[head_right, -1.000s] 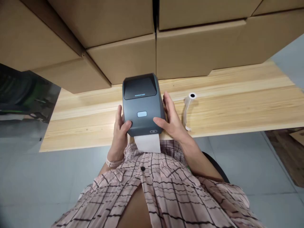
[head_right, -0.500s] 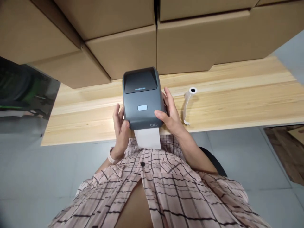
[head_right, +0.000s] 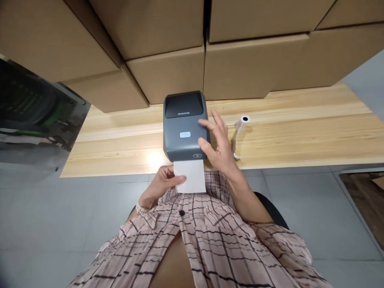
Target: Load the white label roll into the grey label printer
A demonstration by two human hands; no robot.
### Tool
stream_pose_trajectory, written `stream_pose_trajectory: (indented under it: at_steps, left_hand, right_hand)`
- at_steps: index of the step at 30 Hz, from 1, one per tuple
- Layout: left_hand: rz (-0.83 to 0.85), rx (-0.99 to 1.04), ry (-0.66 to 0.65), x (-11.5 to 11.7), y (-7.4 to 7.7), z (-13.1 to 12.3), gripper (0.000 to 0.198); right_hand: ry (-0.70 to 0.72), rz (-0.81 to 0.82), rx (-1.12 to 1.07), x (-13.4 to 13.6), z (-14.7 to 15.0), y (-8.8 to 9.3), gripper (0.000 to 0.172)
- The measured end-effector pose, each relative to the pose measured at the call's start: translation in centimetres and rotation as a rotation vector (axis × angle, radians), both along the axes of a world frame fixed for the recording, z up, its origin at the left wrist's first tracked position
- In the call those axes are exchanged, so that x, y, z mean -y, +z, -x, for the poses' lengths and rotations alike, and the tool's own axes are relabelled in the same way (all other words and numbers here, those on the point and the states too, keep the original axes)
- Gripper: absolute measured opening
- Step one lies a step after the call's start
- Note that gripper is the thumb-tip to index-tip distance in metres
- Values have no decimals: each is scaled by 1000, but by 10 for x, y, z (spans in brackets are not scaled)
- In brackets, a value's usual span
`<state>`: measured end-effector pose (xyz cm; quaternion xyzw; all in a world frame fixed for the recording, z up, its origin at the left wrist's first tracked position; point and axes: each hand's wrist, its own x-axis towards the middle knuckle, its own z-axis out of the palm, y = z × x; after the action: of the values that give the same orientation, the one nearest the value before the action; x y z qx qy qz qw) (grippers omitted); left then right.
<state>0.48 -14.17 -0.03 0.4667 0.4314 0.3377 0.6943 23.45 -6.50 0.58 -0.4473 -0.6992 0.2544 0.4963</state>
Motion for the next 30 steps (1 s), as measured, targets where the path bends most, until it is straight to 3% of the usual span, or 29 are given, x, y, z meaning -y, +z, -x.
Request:
stream_pose_trajectory:
  at_steps: [2, 4, 7, 10, 12, 16, 20, 24, 30]
  left_hand:
    - [-83, -80, -5, -1, 0, 6, 54]
    - [-178, -147, 83, -2, -2, 13, 61]
    - [-303, -205, 357, -8, -4, 23, 57]
    - [-475, -266, 641, -19, -5, 27, 41]
    - [-631, -308, 721, -27, -7, 25, 34]
    - [-855, -389, 561, -33, -11, 18, 56]
    - [-873, -460, 410, -31, -13, 9, 64]
    - [-804, -422, 469, -32, -17, 2, 62]
    - [-805, -454, 495, -31, -34, -6, 62]
  right_hand:
    - [-19, -128, 203, 4, -1, 18, 33]
    - [7, -189, 339, 3, -1, 33, 31]
    - [88, -168, 415, -5, 2, 48, 31]
    - [183, -151, 426, -13, 5, 50, 31]
    - [183, -173, 427, -13, 5, 45, 33]
    - [60, -168, 293, 2, -3, 19, 51]
    - [18, -13, -11, 19, -10, -11, 64]
    - [73, 62, -152, 25, -4, -27, 70]
    - [12, 81, -100, 32, 4, -36, 69]
